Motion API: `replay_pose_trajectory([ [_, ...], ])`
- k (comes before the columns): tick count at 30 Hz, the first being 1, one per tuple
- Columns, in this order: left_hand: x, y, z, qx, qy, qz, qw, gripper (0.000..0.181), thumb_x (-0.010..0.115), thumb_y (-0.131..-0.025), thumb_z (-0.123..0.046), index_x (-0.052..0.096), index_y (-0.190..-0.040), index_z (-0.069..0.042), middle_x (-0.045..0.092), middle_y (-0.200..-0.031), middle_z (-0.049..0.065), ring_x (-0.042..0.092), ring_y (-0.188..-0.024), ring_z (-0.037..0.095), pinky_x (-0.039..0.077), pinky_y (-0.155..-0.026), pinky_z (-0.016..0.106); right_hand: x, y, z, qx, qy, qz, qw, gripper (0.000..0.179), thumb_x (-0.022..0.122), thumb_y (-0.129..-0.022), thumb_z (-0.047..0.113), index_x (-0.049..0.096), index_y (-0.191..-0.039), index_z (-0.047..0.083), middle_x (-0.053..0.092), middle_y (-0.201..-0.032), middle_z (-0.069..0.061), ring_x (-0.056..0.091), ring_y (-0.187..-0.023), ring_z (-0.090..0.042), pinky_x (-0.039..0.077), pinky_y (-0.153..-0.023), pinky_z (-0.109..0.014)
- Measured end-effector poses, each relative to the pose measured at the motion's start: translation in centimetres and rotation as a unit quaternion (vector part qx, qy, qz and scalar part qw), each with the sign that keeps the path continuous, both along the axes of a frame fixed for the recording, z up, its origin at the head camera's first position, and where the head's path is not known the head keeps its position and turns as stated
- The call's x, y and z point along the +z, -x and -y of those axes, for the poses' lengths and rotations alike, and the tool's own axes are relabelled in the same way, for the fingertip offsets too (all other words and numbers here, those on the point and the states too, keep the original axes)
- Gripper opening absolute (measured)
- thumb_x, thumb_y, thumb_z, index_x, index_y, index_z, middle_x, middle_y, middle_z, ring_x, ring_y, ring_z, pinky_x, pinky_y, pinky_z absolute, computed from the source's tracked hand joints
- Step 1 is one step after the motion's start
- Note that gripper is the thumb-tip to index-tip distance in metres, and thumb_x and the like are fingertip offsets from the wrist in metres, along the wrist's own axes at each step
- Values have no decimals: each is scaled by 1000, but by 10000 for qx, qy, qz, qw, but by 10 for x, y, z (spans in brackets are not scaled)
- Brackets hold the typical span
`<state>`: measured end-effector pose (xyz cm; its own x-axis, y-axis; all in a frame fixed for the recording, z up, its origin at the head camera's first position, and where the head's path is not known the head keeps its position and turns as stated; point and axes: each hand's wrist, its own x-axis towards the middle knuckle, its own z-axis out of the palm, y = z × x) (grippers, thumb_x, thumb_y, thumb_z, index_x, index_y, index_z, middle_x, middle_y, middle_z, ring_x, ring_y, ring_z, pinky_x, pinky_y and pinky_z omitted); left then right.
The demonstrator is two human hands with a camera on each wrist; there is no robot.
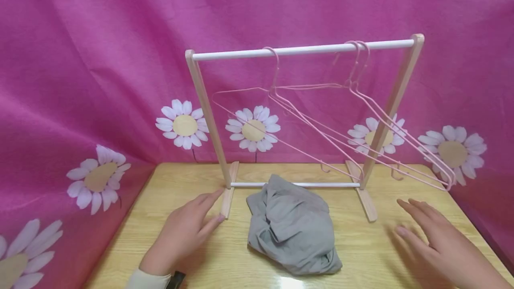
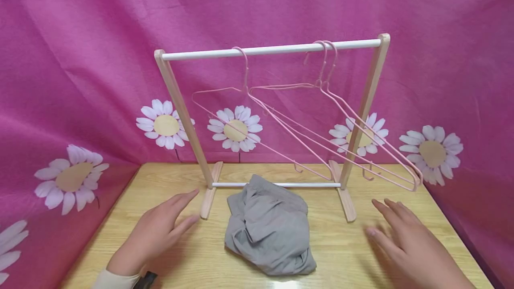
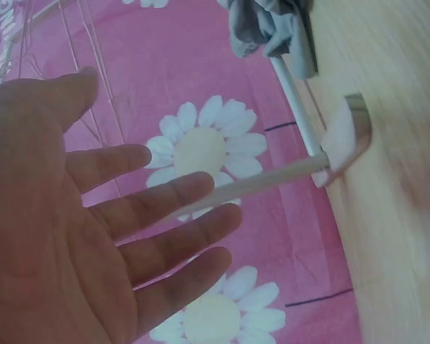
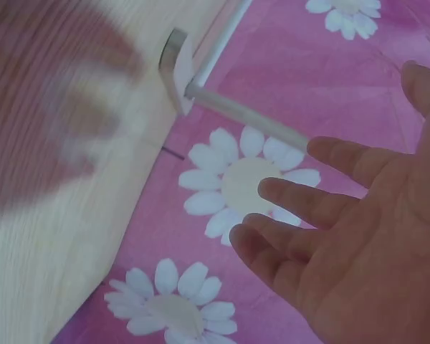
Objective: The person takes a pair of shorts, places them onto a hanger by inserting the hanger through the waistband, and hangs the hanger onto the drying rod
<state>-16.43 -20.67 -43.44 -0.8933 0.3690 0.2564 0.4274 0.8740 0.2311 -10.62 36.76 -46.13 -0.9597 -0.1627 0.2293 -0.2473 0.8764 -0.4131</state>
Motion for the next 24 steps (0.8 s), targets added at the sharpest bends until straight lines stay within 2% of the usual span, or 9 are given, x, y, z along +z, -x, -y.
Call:
replay_pose_trajectory([
  [2,1,0,-3,-56,-90,-133,9999,65,73,-103,-46,53,-162,-27,71,-144,1,71,-128,24,62,-97,53,3,0,5,20,60,56,10000,68,67,-109,39,43,-166,12,41,-163,-35,39,-147,-62,36,-98,-86],
  [5,2,2,-8,-167,-163,-248,9994,63,73,-103,-46,56,-160,-25,73,-141,1,72,-126,23,62,-97,51,7,-1,12,48,-17,-98,9999,60,66,-109,38,50,-159,10,51,-157,-30,48,-141,-56,40,-99,-80],
  [7,5,3,-13,-249,-180,-281,9991,62,73,-103,-46,56,-160,-25,73,-141,0,72,-126,22,62,-98,49,9,-2,16,59,-86,-261,9996,53,67,-109,36,56,-153,10,58,-152,-24,53,-138,-50,39,-119,-62],
  [9,7,4,-16,-310,-181,-283,9990,62,73,-103,-46,57,-159,-25,73,-142,0,72,-128,22,62,-99,49,12,-2,20,40,-182,-306,9994,49,66,-109,37,58,-150,12,62,-149,-19,56,-136,-45,42,-117,-53],
  [12,11,6,-21,-429,-181,-298,9985,61,73,-103,-46,58,-158,-24,73,-143,1,72,-129,22,61,-100,50,19,-1,26,37,-317,-296,9991,45,66,-109,40,61,-147,15,66,-145,-14,61,-132,-41,47,-111,-48],
  [14,15,6,-24,-505,-202,-322,9980,60,73,-103,-46,59,-157,-23,73,-144,1,71,-130,22,61,-100,50,25,-1,31,51,-353,-217,9991,45,65,-109,42,63,-145,15,67,-143,-12,63,-130,-41,50,-95,-63],
  [16,18,7,-27,-566,-225,-339,9976,57,72,-104,-46,61,-155,-23,74,-142,0,73,-128,21,62,-98,50,29,-1,36,85,-389,-260,9989,43,66,-109,42,64,-144,16,69,-141,-10,66,-128,-40,52,-93,-65],
  [20,24,9,-32,-685,-260,-377,9966,53,70,-105,-47,65,-152,-22,76,-138,0,74,-125,22,62,-96,50,36,-1,47,96,-438,-408,9982,42,67,-108,41,65,-143,18,72,-138,-7,68,-126,-36,54,-92,-63],
  [24,27,11,-38,-825,-255,-387,9955,52,68,-106,-48,67,-149,-20,76,-138,2,74,-125,24,63,-95,51,44,2,57,108,-405,-231,9989,42,66,-108,43,67,-142,18,75,-132,-4,72,-113,-29,59,-80,-54],
])
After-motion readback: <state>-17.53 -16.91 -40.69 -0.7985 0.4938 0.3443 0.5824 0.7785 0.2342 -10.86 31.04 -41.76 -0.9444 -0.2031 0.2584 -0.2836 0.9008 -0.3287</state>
